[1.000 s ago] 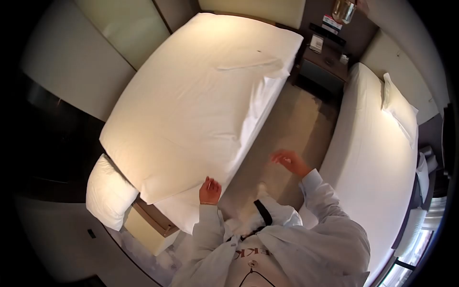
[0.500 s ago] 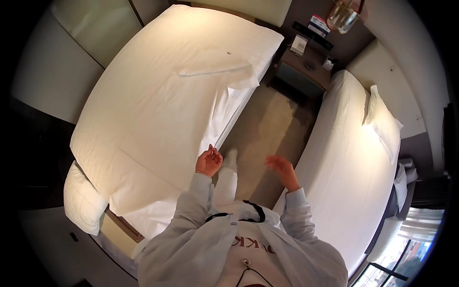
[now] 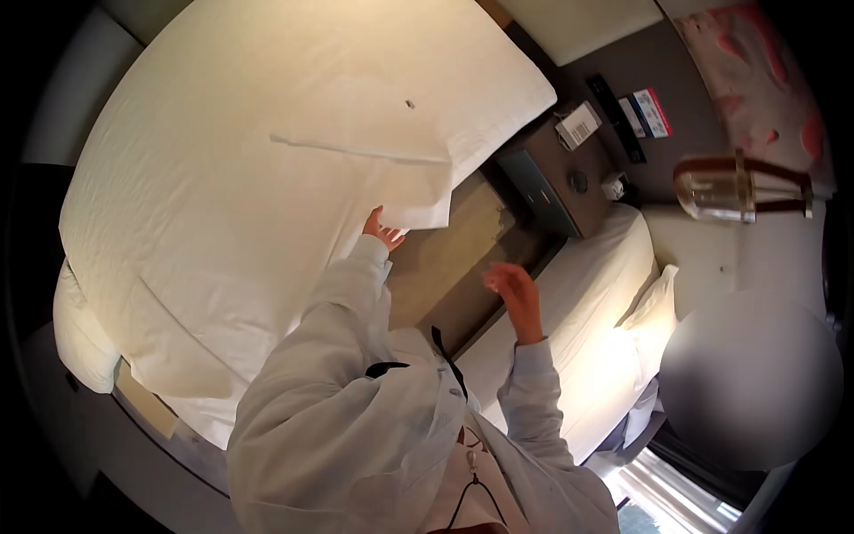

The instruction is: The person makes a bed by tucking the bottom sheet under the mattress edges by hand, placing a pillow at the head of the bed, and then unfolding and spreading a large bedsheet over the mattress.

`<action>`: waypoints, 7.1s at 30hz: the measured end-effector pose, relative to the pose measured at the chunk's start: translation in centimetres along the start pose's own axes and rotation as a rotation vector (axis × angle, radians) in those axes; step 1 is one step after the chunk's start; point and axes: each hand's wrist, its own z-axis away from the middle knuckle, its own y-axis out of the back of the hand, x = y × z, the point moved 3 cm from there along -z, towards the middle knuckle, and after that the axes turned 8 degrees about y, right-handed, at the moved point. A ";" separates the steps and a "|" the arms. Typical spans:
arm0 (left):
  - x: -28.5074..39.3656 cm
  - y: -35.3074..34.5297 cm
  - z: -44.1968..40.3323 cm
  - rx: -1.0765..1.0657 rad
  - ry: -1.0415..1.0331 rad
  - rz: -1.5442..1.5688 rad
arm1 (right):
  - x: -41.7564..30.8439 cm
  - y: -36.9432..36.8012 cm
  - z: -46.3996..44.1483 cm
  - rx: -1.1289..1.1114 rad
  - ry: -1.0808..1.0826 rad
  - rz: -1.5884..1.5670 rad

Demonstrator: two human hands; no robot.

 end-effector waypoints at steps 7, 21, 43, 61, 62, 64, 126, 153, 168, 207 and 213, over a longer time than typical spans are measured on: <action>2.3 -1.1 -2.8 -0.015 -0.175 0.357 | -0.6 -1.7 -16.7 -0.223 0.025 0.057; -2.3 -4.3 3.0 -0.001 -0.476 0.784 | 17.9 -4.0 -42.9 -1.014 -0.252 0.627; -5.5 -13.5 9.3 -0.390 -0.791 0.745 | 7.0 -10.3 -41.3 -0.792 -0.613 -0.121; -7.8 -52.3 7.5 -0.814 -0.268 0.032 | -28.7 17.2 -64.8 -0.349 0.709 0.212; -8.7 -54.5 6.0 -0.826 -0.174 -0.006 | -29.0 19.2 -66.9 -0.339 0.715 0.228; -10.2 -56.8 2.8 -0.823 -0.029 -0.072 | -28.3 24.3 -69.4 -0.091 0.619 0.552; -6.9 -32.2 -20.1 0.338 -0.507 0.968 | 4.7 -0.8 -88.6 -0.888 1.015 1.289; -8.8 -36.2 -22.2 0.259 -0.384 1.024 | 15.2 11.3 -95.4 -0.612 0.721 0.916; -6.3 -33.9 -20.2 0.342 -0.497 0.916 | 26.8 35.8 -75.0 0.066 -1.086 0.070; -29.5 1.7 11.8 -0.041 -1.181 1.081 | 9.2 -7.9 -12.8 -1.884 -0.401 0.435; -35.8 10.7 19.8 0.099 -1.265 1.197 | 5.6 -15.9 -4.2 -2.058 -0.207 0.424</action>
